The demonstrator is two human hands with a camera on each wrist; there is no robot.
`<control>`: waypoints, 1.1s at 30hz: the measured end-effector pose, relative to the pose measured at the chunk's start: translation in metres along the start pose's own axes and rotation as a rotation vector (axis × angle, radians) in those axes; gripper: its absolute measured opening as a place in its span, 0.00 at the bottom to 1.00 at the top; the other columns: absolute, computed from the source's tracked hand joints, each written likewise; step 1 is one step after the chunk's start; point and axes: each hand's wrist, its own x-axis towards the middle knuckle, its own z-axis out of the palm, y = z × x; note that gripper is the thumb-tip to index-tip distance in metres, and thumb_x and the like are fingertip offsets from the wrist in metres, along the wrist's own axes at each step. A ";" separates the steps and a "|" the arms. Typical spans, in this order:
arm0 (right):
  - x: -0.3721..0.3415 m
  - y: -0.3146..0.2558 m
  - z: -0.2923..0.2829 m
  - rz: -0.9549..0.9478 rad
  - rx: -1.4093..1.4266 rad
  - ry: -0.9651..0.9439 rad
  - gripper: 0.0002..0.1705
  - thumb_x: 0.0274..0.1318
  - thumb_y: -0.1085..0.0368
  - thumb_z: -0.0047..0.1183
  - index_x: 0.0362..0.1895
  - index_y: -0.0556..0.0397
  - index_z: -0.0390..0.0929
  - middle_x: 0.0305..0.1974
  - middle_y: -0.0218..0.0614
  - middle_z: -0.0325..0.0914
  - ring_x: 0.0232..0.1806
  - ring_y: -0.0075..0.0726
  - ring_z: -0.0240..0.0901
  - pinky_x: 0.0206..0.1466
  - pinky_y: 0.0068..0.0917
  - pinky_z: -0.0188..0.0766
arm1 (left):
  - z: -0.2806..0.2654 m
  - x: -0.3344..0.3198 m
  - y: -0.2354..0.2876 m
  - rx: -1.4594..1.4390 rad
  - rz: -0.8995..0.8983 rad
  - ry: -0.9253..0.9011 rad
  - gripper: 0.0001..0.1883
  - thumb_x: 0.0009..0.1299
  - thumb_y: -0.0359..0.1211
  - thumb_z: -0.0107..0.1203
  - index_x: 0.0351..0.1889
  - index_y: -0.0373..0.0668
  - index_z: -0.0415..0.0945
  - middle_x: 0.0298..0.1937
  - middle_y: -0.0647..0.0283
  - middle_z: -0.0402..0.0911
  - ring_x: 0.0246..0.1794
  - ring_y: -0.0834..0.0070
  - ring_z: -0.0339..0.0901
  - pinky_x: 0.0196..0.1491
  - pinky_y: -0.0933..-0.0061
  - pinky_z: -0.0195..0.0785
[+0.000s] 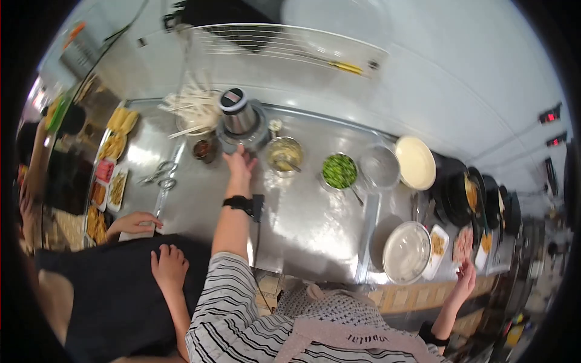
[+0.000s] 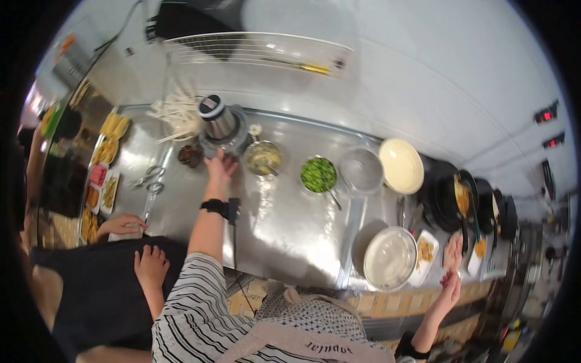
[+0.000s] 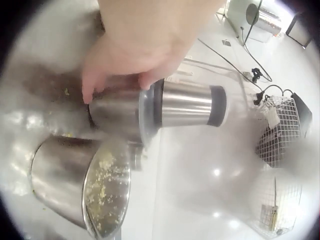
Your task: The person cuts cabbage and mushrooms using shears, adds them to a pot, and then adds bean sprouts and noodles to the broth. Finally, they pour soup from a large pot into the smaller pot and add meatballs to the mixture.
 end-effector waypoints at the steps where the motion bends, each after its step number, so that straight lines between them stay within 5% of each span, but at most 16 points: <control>1: 0.000 0.008 -0.008 0.042 0.011 0.021 0.18 0.63 0.56 0.42 0.48 0.54 0.74 0.40 0.27 0.73 0.39 0.18 0.66 0.43 0.18 0.63 | -0.002 0.012 -0.003 0.033 -0.003 -0.095 0.37 0.62 0.32 0.55 0.64 0.57 0.42 0.50 0.62 0.65 0.48 0.66 0.66 0.41 0.53 0.69; 3: -0.013 -0.002 -0.006 0.034 -0.021 0.079 0.19 0.64 0.58 0.41 0.50 0.59 0.73 0.43 0.32 0.75 0.42 0.22 0.68 0.48 0.22 0.64 | -0.027 0.068 -0.010 0.024 -0.079 -0.385 0.40 0.61 0.34 0.56 0.66 0.52 0.40 0.49 0.63 0.66 0.48 0.67 0.66 0.43 0.54 0.67; 8: -0.053 0.025 -0.055 0.136 -0.057 0.092 0.17 0.63 0.60 0.43 0.47 0.60 0.74 0.36 0.30 0.76 0.34 0.21 0.67 0.42 0.21 0.66 | -0.066 0.031 -0.040 0.147 0.209 -0.268 0.30 0.67 0.37 0.46 0.66 0.47 0.48 0.60 0.51 0.62 0.57 0.61 0.63 0.57 0.59 0.60; 11: -0.097 0.078 -0.106 0.380 -0.054 -0.031 0.17 0.62 0.60 0.44 0.48 0.57 0.75 0.34 0.30 0.77 0.33 0.22 0.70 0.39 0.21 0.68 | -0.050 -0.148 -0.058 0.348 0.361 -0.260 0.28 0.65 0.36 0.48 0.63 0.45 0.55 0.59 0.59 0.63 0.56 0.70 0.63 0.57 0.65 0.55; 15: -0.191 0.195 -0.156 0.956 -0.032 -0.241 0.18 0.60 0.55 0.46 0.47 0.51 0.77 0.36 0.32 0.78 0.37 0.23 0.74 0.38 0.20 0.71 | -0.014 -0.309 -0.131 0.502 0.112 -0.644 0.24 0.66 0.34 0.48 0.60 0.42 0.57 0.54 0.62 0.65 0.50 0.71 0.65 0.51 0.69 0.56; 17: -0.232 0.205 -0.174 0.888 -0.178 -0.596 0.30 0.57 0.41 0.43 0.54 0.49 0.72 0.47 0.37 0.76 0.48 0.37 0.70 0.55 0.34 0.64 | 0.007 -0.393 -0.154 0.601 -0.040 -1.041 0.23 0.66 0.34 0.47 0.59 0.40 0.58 0.53 0.62 0.66 0.48 0.72 0.66 0.49 0.71 0.57; 20: -0.320 0.291 -0.180 0.710 0.064 -0.752 0.38 0.57 0.37 0.39 0.64 0.47 0.59 0.59 0.42 0.65 0.59 0.45 0.60 0.60 0.38 0.56 | 0.026 -0.491 -0.195 0.768 -0.148 -1.412 0.23 0.67 0.36 0.48 0.58 0.40 0.59 0.49 0.63 0.68 0.44 0.74 0.67 0.47 0.74 0.57; 23: -0.346 0.309 -0.223 0.855 0.034 -0.695 0.44 0.56 0.35 0.38 0.69 0.44 0.46 0.66 0.48 0.51 0.66 0.51 0.50 0.61 0.42 0.53 | 0.024 -0.550 -0.245 0.874 -0.198 -1.531 0.22 0.67 0.36 0.48 0.57 0.39 0.60 0.46 0.65 0.70 0.42 0.75 0.68 0.44 0.77 0.59; 26: -0.360 0.334 -0.302 1.167 -0.215 -0.701 0.39 0.57 0.42 0.40 0.68 0.44 0.48 0.63 0.54 0.54 0.64 0.56 0.52 0.60 0.44 0.56 | 0.018 -0.614 -0.307 0.992 -0.295 -1.589 0.20 0.68 0.36 0.48 0.56 0.39 0.62 0.43 0.66 0.72 0.40 0.77 0.69 0.43 0.78 0.60; 28: -0.392 0.416 -0.304 1.011 -0.822 -0.344 0.33 0.53 0.53 0.44 0.63 0.47 0.58 0.56 0.56 0.63 0.57 0.57 0.61 0.56 0.42 0.61 | 0.028 -0.639 -0.350 1.056 -0.371 -1.636 0.20 0.68 0.36 0.49 0.55 0.40 0.62 0.43 0.66 0.72 0.40 0.77 0.69 0.42 0.77 0.60; 30: -0.382 0.399 -0.344 1.186 -0.602 0.021 0.24 0.47 0.63 0.44 0.52 0.53 0.69 0.47 0.53 0.71 0.49 0.53 0.68 0.52 0.40 0.65 | 0.041 -0.667 -0.379 1.144 -0.394 -1.664 0.20 0.68 0.35 0.49 0.56 0.40 0.62 0.45 0.63 0.72 0.40 0.76 0.70 0.43 0.77 0.61; 32: -0.429 0.540 -0.322 1.197 -0.635 0.067 0.16 0.48 0.65 0.44 0.42 0.55 0.74 0.44 0.52 0.73 0.49 0.50 0.69 0.50 0.40 0.66 | 0.066 -0.673 -0.398 1.179 -0.454 -1.716 0.21 0.67 0.33 0.49 0.58 0.39 0.61 0.48 0.61 0.71 0.42 0.75 0.71 0.46 0.75 0.62; 33: -0.436 0.572 -0.334 1.031 -0.562 0.020 0.17 0.49 0.62 0.44 0.41 0.56 0.76 0.43 0.53 0.74 0.49 0.51 0.70 0.51 0.42 0.66 | 0.069 -0.680 -0.411 1.235 -0.436 -1.747 0.21 0.67 0.32 0.49 0.58 0.39 0.62 0.48 0.60 0.71 0.43 0.73 0.71 0.47 0.74 0.64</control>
